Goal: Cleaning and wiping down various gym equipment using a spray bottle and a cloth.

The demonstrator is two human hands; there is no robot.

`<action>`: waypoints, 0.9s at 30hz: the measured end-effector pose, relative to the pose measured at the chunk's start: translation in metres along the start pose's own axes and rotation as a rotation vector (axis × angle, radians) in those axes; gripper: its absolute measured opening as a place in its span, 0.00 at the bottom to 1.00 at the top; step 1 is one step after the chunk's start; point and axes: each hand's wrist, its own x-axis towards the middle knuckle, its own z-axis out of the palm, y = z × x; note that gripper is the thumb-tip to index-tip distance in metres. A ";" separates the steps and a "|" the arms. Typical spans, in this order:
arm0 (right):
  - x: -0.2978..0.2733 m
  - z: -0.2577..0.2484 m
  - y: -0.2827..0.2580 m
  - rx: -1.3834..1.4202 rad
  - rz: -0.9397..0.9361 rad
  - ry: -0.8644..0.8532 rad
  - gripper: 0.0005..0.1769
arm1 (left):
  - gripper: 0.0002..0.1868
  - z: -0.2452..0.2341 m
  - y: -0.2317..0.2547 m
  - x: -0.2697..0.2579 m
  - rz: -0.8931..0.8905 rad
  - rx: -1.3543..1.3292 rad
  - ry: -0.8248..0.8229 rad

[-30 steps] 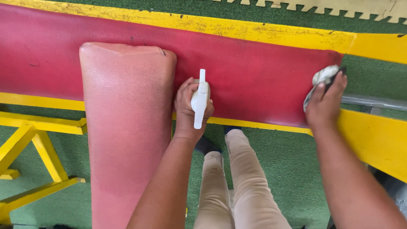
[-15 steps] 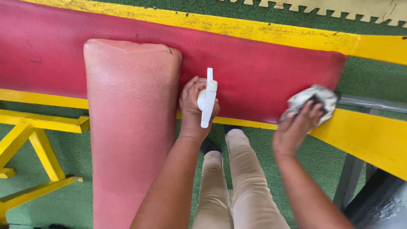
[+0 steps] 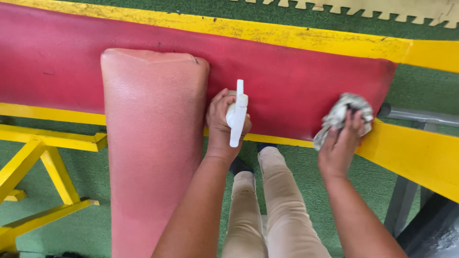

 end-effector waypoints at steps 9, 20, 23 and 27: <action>0.115 0.049 -0.012 -0.180 0.071 0.106 0.34 | 0.28 -0.004 0.007 0.003 -0.019 0.072 0.016; 0.079 0.049 -0.141 -0.111 -0.693 -0.237 0.35 | 0.24 -0.003 0.000 0.002 0.005 0.050 -0.006; 0.071 0.012 -0.088 -0.157 -0.723 -0.270 0.36 | 0.25 -0.009 -0.002 0.000 0.034 -0.015 -0.023; 0.057 -0.015 0.014 -0.254 -0.458 -0.082 0.33 | 0.26 -0.037 0.021 -0.004 0.069 -0.094 -0.096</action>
